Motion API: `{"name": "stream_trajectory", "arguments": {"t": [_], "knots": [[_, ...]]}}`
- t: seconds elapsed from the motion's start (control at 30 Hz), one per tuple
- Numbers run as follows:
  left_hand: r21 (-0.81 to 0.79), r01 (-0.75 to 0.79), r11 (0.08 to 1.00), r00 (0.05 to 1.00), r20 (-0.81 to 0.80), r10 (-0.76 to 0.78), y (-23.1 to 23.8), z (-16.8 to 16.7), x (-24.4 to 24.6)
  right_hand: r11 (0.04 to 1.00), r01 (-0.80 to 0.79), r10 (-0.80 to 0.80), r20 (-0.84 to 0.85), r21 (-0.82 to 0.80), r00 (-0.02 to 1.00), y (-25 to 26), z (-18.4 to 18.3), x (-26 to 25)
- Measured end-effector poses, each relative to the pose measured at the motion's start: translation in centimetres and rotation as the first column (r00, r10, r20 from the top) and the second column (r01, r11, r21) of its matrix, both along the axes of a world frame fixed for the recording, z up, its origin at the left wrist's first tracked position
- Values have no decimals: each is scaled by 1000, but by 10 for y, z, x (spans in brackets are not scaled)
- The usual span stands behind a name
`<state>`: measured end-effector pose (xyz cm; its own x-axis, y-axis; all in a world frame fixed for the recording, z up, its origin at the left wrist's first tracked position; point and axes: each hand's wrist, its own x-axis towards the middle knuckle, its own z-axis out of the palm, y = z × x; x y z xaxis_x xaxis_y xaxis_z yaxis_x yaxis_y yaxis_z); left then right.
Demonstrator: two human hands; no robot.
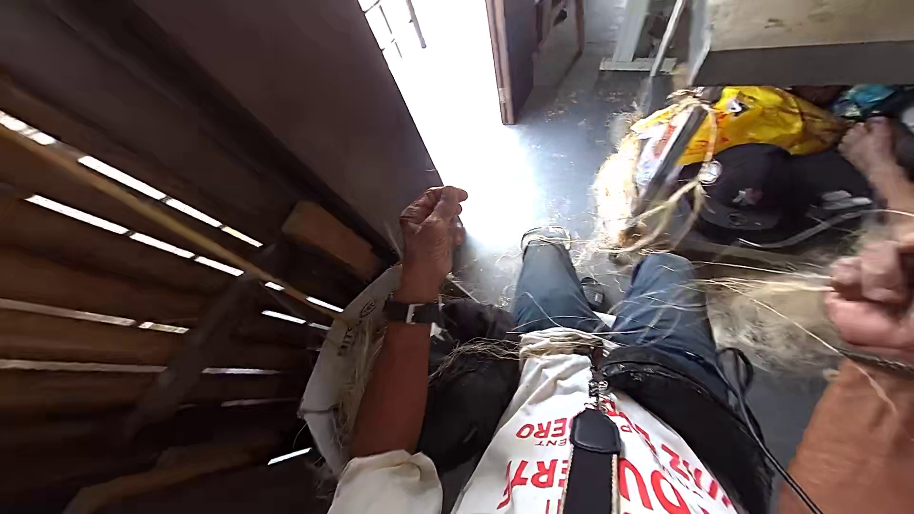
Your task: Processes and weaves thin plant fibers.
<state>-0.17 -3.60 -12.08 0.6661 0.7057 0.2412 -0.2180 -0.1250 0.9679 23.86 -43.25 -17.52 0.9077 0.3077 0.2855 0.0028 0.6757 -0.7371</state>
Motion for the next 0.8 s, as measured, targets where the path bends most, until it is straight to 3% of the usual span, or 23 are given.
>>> {"name": "stream_trajectory", "arguments": {"t": [0.1,0.27,0.43,0.57,0.67,0.8], "knots": [[84,97,992,995,-48,-93,-11,-4,10,999,38,-39,-23,-34,999,27,20,-24],[47,202,978,979,12,-202,-40,-11,47,998,-22,21,-15,-56,1000,43,20,-37],[-41,339,940,940,40,-338,-75,-18,71,971,-221,226,-39,96,973,53,19,-41],[-97,431,897,903,57,-427,-103,-20,84,884,-384,410,-47,265,911,56,13,-40],[-177,534,827,845,69,-530,-118,-21,87,793,-481,517,6,375,856,57,10,-38],[-347,646,680,747,103,-657,-136,-23,88,761,-527,547,63,377,835,57,10,-38]]}}
